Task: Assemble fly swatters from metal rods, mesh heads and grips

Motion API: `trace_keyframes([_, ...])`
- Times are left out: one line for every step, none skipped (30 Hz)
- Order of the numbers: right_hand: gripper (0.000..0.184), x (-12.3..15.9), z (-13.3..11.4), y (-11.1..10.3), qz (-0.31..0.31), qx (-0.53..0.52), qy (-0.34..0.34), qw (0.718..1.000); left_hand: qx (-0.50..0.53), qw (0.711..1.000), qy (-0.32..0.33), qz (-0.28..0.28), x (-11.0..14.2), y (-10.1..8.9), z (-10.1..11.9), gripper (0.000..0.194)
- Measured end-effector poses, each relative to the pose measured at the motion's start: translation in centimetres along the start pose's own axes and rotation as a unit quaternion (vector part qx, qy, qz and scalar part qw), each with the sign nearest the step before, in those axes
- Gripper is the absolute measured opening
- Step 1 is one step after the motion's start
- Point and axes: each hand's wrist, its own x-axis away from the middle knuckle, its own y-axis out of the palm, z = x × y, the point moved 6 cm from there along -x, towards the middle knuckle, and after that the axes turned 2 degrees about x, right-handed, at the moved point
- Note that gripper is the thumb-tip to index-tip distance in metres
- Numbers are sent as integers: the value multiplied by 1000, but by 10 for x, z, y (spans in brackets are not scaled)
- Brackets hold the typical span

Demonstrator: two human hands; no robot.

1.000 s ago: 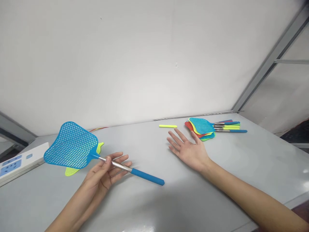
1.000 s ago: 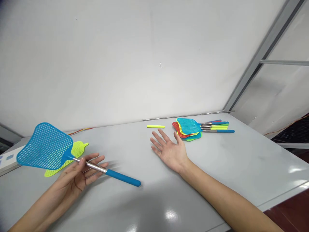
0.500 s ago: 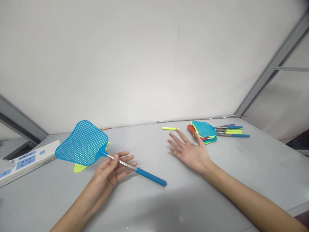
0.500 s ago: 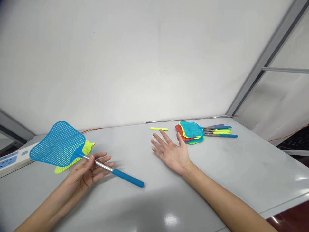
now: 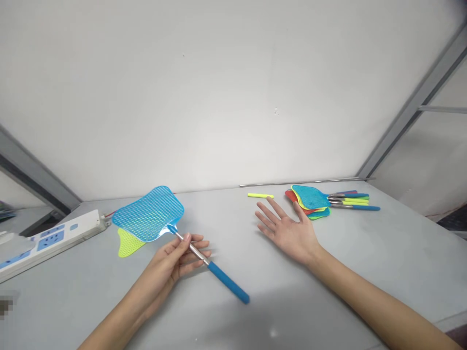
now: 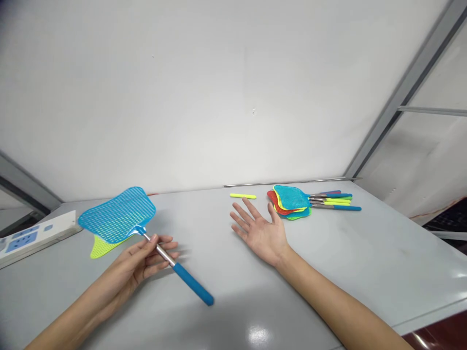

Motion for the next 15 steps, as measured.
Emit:
trace_keyframes([52, 0, 0, 0, 4, 3, 0, 1000, -11, 1000, -20, -3, 1, 1, -2, 24])
trace_keyframes([51, 0, 0, 0, 8, 6, 0, 1000, -17, 999, -40, -7, 1, 3, -5, 24])
trace_keyframes([50, 0, 1, -1, 11, 9, 0, 1000, -21, 998, -56, -12, 1, 4, -7, 24])
trace_keyframes([50, 0, 1, -1, 14, 11, 0, 1000, -26, 997, -70, -14, 1, 6, -9, 24])
trace_keyframes([50, 0, 2, -1, 17, 13, 1, 1000, -36, 996, -81, -11, 1, 6, -12, 24])
trace_keyframes([50, 0, 2, -1, 19, 14, 3, 1000, -55, 995, -89, -2, 0, 4, -14, 24])
trace_keyframes([49, 0, 3, -1, 20, 15, 5, 1000, -81, 992, -93, 9, -1, 2, -17, 25])
trace_keyframes([49, 1, 4, -1, 21, 16, 8, 1000, -115, 989, -94, 18, -3, -1, -19, 28])
trace_keyframes([49, 1, 5, -1, 21, 16, 10, 1000, -152, 984, -94, 21, -5, -3, -22, 31])
trace_keyframes([49, 1, 6, -1, 20, 14, 14, 1000, -187, 978, -95, 18, -7, -5, -24, 34])
trace_keyframes([49, 1, 7, -1, 16, 11, 19, 1000, -215, 972, -97, 9, -9, -6, -26, 37])
trace_keyframes([49, 1, 9, -2, 11, 7, 24, 1000, -237, 967, -98, 0, -11, -7, -28, 39])
trace_keyframes([49, 2, 10, -2, 5, 3, 30, 1000, -252, 962, -100, -8, -13, -6, -28, 40])
trace_keyframes([50, 2, 12, -3, 0, -1, 37, 999, -262, 959, -104, -14, -14, -6, -29, 40])
trace_keyframes([50, 1, 14, -4, -3, -5, 44, 999, -270, 957, -102, -17, -14, -4, -28, 40])
